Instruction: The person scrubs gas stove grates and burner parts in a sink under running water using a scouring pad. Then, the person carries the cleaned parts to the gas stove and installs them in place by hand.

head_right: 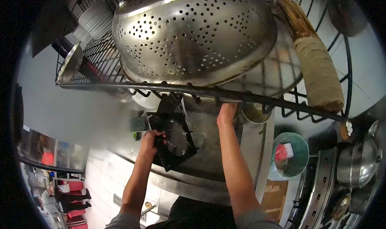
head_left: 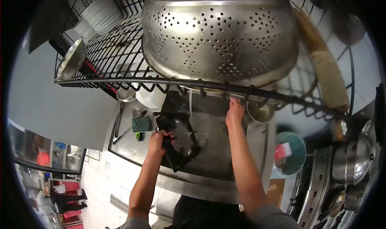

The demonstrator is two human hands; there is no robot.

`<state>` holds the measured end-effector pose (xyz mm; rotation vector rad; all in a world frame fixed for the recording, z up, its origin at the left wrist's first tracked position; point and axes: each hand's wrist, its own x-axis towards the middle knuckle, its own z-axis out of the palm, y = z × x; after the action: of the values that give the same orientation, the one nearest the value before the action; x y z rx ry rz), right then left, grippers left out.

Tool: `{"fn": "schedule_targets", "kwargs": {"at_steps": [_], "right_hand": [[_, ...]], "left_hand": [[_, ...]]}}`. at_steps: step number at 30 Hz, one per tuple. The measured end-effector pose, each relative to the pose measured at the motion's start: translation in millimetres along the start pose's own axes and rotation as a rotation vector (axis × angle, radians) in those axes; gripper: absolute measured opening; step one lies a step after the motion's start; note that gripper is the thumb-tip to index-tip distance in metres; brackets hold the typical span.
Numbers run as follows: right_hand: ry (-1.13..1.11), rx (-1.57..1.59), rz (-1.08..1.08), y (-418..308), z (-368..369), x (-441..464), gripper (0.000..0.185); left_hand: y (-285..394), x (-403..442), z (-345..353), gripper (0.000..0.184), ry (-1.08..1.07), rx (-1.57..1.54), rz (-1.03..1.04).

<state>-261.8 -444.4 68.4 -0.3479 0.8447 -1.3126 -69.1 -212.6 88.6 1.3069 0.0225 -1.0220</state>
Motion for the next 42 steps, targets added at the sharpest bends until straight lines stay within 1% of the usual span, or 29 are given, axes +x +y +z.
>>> {"fn": "schedule_targets", "kwargs": {"at_steps": [2,3,4,6,8,9,10,11,12,13,14,15,16,17,18,19,21,26,28,29,31,32,34,35,36,38,39,41,42], "right_hand": [[0.024,-0.350,0.055,-9.3,6.7,-11.9,0.075],[0.033,-0.344,0.064,-0.1,-9.8,-9.5,0.075],[-0.127,-0.639,-0.082,14.8,-36.3,-5.8,0.075],[-0.490,-1.035,-0.407,24.5,-56.7,-47.4,0.072],[-0.943,-1.311,-0.407,60.0,-71.4,-89.8,0.074],[-1.063,-1.235,-0.458,71.0,-71.0,-108.3,0.080],[-1.060,-1.197,-0.645,92.3,-74.8,-115.3,0.084],[-1.098,-1.116,-0.742,104.8,-70.3,-115.3,0.089],[-1.088,-1.142,-0.728,103.3,-63.4,-120.8,0.093],[-1.083,-1.212,-0.741,101.0,-61.0,-127.4,0.097],[-1.038,-1.252,-0.757,104.0,-58.1,-132.9,0.095],[-1.010,-1.283,-0.759,106.0,-57.0,-140.0,0.094],[-0.926,-1.323,-0.762,98.6,-55.8,-145.8,0.094],[-0.990,-1.394,-0.773,93.3,-54.1,-151.4,0.090],[-1.072,-1.450,-0.778,86.8,-51.2,-157.0,0.086],[-1.014,-1.474,-0.786,78.2,-52.4,-164.5,0.086],[-0.969,-1.733,-0.697,62.3,-49.8,-185.3,0.085],[-0.906,-1.899,-0.632,23.4,-57.9,-203.7,0.079],[-0.929,-2.020,-0.353,4.1,-55.7,-209.3,0.069],[-0.915,-2.029,-0.354,-2.6,-55.1,-211.4,0.069],[-0.891,-2.045,-0.023,-16.3,-58.7,-218.1,0.061],[-0.878,-2.049,-0.013,-26.1,-59.8,-223.9,0.061],[-0.820,-2.018,0.223,-43.6,-62.2,-239.3,0.056],[-0.824,-2.025,0.225,-47.4,-67.3,-246.5,0.056],[-0.748,-2.055,0.124,-50.1,-73.5,-253.7,0.055],[-0.699,-2.045,0.268,-73.4,-73.2,-271.7,0.053],[-0.705,-2.046,0.271,-75.5,-78.3,-277.7,0.053],[-0.501,-2.087,0.115,-69.6,-90.6,-285.5,0.053],[-0.436,-2.064,0.108,-68.6,-97.2,-286.3,0.055]], "left_hand": [[15.0,-19.3,-5.6,0.014,0.016,0.034,0.015],[23.9,-33.0,-5.9,0.018,0.028,0.052,0.030],[32.1,-47.8,-4.3,0.017,0.025,0.054,0.067],[47.1,-64.1,-14.5,0.014,0.019,0.024,0.064],[53.9,-74.7,-28.2,0.010,-0.038,-0.027,0.023],[51.8,-68.2,-45.5,0.011,-0.010,-0.029,0.026],[62.5,-72.8,-51.8,0.012,-0.004,0.037,-0.016],[72.0,-79.5,-53.5,0.012,-0.035,0.063,0.020],[85.7,-95.2,-38.9,0.016,-0.109,0.105,-0.011],[85.6,-101.0,-33.6,0.020,-0.118,0.111,0.022],[94.2,-80.9,-58.8,0.029,-0.106,0.185,0.000],[102.2,-36.1,-99.8,0.034,-0.280,0.138,-0.001],[105.4,-65.3,-74.0,0.030,-0.215,0.209,-0.026],[103.4,-71.6,-66.3,0.031,-0.213,0.239,-0.040],[99.5,-68.4,-60.7,0.031,-0.233,0.266,-0.063],[96.2,-66.8,-53.0,0.031,-0.263,0.287,-0.085],[89.8,-65.0,-41.7,0.032,-0.323,0.324,-0.122],[69.6,-63.4,-24.7,0.035,-0.425,0.395,-0.239],[60.3,-64.7,-20.6,0.036,-0.453,0.411,-0.285],[55.9,-65.8,-18.6,0.037,-0.468,0.419,-0.308],[46.0,-66.5,-15.0,0.038,-0.493,0.427,-0.358],[41.3,-66.7,-14.9,0.039,-0.505,0.434,-0.390],[31.0,-67.8,-16.1,0.040,-0.518,0.441,-0.443],[25.5,-68.1,-17.0,0.041,-0.521,0.436,-0.467],[20.0,-68.5,-18.3,0.042,-0.527,0.433,-0.501],[7.4,-68.2,-20.1,0.043,-0.541,0.430,-0.576],[1.9,-66.2,-22.6,0.044,-0.551,0.420,-0.613],[-7.6,-67.3,-24.7,0.045,-0.554,0.402,-0.709],[-13.1,-68.4,-25.2,0.046,-0.568,0.412,-0.731]]}}
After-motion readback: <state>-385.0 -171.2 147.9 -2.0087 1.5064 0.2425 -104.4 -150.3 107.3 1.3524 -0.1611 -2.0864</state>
